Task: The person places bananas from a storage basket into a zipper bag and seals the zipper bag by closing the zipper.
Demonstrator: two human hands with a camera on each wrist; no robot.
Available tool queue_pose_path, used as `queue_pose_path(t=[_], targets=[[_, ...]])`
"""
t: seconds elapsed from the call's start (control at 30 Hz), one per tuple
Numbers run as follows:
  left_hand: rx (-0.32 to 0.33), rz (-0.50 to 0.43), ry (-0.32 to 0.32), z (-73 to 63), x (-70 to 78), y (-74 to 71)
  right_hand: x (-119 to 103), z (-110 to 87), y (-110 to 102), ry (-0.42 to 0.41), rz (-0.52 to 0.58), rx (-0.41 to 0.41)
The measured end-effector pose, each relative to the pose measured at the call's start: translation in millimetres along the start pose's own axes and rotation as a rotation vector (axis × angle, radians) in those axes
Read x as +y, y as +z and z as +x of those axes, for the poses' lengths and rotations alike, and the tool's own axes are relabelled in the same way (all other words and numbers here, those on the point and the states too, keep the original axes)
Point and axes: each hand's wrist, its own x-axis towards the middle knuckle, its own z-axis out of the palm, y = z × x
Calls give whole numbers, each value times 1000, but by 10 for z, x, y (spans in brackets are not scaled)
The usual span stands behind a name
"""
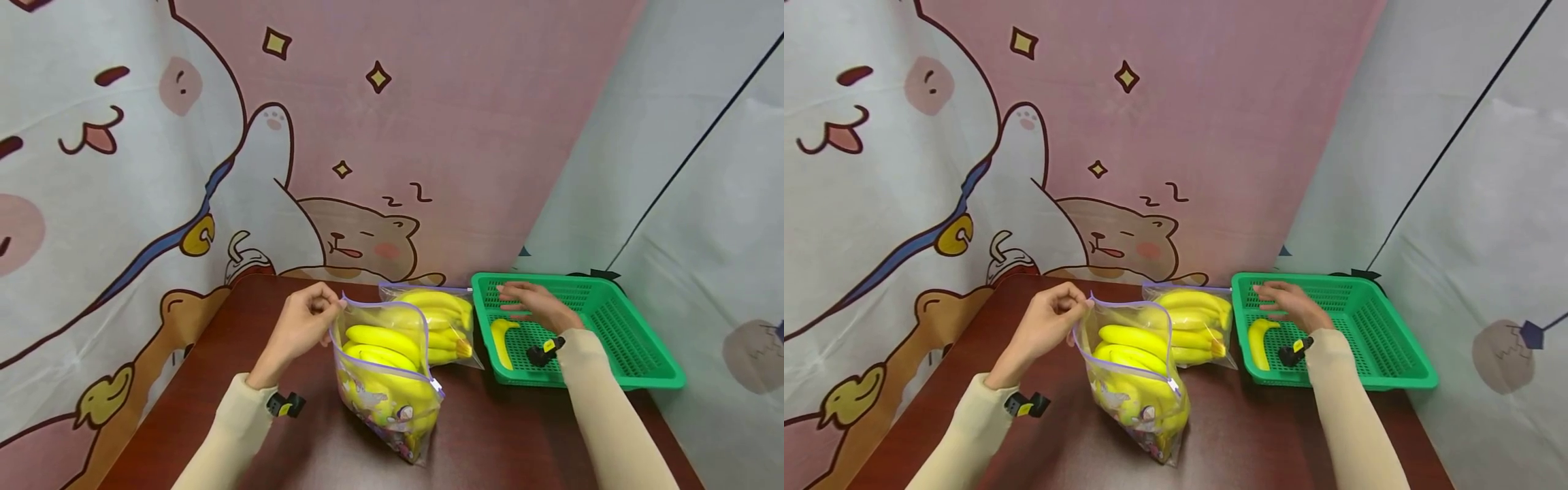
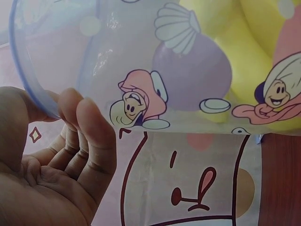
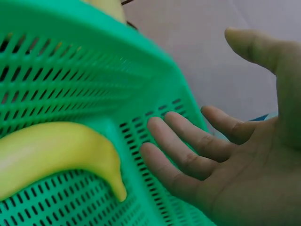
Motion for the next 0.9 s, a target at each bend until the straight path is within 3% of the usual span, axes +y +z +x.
queue_pose_path(t=[0.4,0.53,0.9], targets=[[-11,0,-8,17,10,-2,181,-16,30,234,-117,26],[-9,2,-9,14,4,-3,229,-33,62,266,-140,45],[-5,-5,1,4,9,-11,286,136,158,295,-224,-76]])
